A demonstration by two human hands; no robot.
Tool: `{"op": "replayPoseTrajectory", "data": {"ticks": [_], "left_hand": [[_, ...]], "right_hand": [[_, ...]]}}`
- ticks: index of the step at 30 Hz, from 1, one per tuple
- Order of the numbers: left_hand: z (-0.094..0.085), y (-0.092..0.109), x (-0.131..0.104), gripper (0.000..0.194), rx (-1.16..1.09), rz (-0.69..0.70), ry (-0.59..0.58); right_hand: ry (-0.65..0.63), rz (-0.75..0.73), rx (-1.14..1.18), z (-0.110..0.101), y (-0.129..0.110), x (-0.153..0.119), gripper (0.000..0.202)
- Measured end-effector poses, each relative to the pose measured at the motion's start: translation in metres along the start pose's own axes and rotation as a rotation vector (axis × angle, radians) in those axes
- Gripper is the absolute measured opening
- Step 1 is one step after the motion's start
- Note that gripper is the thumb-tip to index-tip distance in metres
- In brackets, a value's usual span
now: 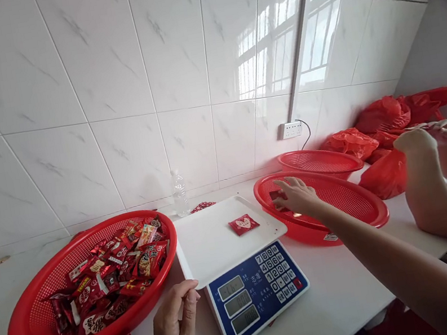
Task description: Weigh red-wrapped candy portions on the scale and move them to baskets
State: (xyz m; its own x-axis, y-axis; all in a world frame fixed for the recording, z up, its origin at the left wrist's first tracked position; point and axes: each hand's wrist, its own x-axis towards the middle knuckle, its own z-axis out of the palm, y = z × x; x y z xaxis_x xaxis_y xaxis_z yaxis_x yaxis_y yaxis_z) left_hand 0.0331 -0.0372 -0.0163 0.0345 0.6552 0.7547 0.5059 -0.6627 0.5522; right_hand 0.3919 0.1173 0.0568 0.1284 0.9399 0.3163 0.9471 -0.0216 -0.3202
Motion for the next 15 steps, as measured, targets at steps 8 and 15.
{"op": "replayPoseTrajectory", "data": {"ticks": [8, 15], "left_hand": [[0.0, -0.006, 0.001, 0.016, -0.005, -0.042, 0.005], [0.0, -0.002, 0.002, 0.017, -0.006, -0.037, -0.033]], "right_hand": [[-0.351, -0.475, 0.054, 0.032, -0.066, -0.032, 0.052], [-0.31, -0.499, 0.084, 0.035, -0.072, -0.043, 0.028]]}}
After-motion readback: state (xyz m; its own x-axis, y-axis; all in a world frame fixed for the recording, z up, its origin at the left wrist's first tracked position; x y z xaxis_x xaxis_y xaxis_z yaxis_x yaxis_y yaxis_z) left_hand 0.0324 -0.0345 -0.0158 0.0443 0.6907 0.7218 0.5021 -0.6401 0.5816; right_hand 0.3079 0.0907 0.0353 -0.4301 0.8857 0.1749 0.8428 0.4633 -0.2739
